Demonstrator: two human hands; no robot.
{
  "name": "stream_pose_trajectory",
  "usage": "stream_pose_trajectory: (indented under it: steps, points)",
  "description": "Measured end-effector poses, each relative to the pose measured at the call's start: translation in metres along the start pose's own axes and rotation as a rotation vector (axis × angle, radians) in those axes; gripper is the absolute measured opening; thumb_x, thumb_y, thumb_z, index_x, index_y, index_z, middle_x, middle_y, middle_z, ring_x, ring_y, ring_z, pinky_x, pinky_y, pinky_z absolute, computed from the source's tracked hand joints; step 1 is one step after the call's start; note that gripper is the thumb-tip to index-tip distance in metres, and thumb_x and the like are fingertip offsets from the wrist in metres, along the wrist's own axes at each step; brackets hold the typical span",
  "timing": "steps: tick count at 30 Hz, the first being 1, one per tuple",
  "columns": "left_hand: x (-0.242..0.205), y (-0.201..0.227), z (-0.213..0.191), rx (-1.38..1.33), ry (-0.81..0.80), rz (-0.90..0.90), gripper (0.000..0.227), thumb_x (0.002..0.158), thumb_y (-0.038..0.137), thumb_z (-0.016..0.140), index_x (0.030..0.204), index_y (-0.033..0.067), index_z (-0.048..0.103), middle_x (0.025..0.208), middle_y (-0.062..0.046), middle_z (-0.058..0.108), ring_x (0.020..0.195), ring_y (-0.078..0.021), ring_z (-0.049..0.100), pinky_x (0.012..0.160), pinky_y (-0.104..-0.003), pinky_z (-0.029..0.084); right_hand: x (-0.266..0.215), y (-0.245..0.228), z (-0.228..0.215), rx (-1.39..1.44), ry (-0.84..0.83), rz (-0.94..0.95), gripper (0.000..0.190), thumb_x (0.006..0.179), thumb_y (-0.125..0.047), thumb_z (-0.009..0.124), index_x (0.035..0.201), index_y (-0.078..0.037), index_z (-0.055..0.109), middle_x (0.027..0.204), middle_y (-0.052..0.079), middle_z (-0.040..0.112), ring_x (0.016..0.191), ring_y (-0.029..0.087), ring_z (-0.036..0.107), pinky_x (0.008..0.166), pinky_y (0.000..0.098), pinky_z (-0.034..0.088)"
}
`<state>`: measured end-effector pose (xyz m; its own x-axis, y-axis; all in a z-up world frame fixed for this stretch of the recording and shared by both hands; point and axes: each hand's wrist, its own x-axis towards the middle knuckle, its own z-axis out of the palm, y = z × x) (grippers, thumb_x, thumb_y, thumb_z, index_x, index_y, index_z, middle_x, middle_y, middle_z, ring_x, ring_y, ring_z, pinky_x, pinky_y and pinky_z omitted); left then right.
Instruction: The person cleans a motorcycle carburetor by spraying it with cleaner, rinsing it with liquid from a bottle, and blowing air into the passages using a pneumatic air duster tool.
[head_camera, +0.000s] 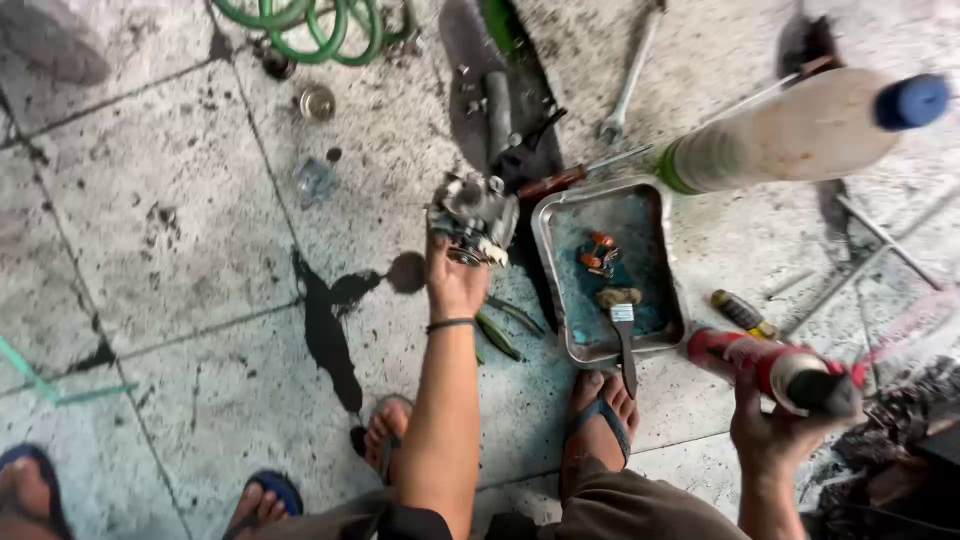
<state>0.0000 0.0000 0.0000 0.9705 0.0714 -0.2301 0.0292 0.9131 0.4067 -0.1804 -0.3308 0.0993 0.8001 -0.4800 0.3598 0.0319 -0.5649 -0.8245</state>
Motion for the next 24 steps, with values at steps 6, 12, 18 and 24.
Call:
stream_pose_trajectory:
  steps: [6,12,18,24]
  points:
    - [-0.017,-0.027,0.072,-0.220,-0.216,-0.205,0.054,0.104,0.031,0.067,0.151,0.0123,0.047,0.153,-0.025,0.045,0.134,-0.0502,0.048,0.105,-0.069,0.050,-0.021,0.078,-0.104,0.024,-0.044,0.097,0.089,0.091,0.018,0.063,0.153,-0.010,0.007,0.165,0.031,0.028,0.149,0.038,0.039,0.130,0.0495,0.023]
    - [-0.042,-0.029,0.135,0.068,0.102,-0.062,0.046,0.092,0.003,0.073,0.133,0.0113,0.055,0.080,0.007,0.059,0.077,-0.0166,0.071,0.063,-0.029,0.067,-0.016,0.003,-0.114,0.196,-0.335,0.058,0.077,0.082,-0.012,0.073,0.146,-0.011,0.029,0.148,0.026,0.046,0.127,0.035,0.059,0.117,0.0468,0.041]
    - [-0.028,-0.060,0.042,0.324,-0.071,-0.163,0.065,0.081,0.023,0.089,0.136,0.0063,0.058,0.127,-0.017,0.066,0.116,-0.0310,0.065,0.096,-0.044,0.057,0.038,-0.080,-0.026,0.362,-0.577,0.038,0.079,0.073,-0.043,0.083,0.139,-0.012,0.051,0.132,0.020,0.065,0.104,0.031,0.079,0.104,0.0443,0.059]
    - [-0.039,-0.047,0.053,0.761,-0.153,-0.084,0.047,0.087,0.028,0.081,0.124,0.0100,0.056,0.108,-0.004,0.064,0.099,-0.0145,0.060,0.086,-0.028,0.052,0.023,-0.058,0.005,0.191,-0.831,-0.031,0.088,0.067,-0.051,0.079,0.134,-0.001,0.055,0.128,0.018,0.069,0.120,0.036,0.070,0.102,0.0445,0.054]
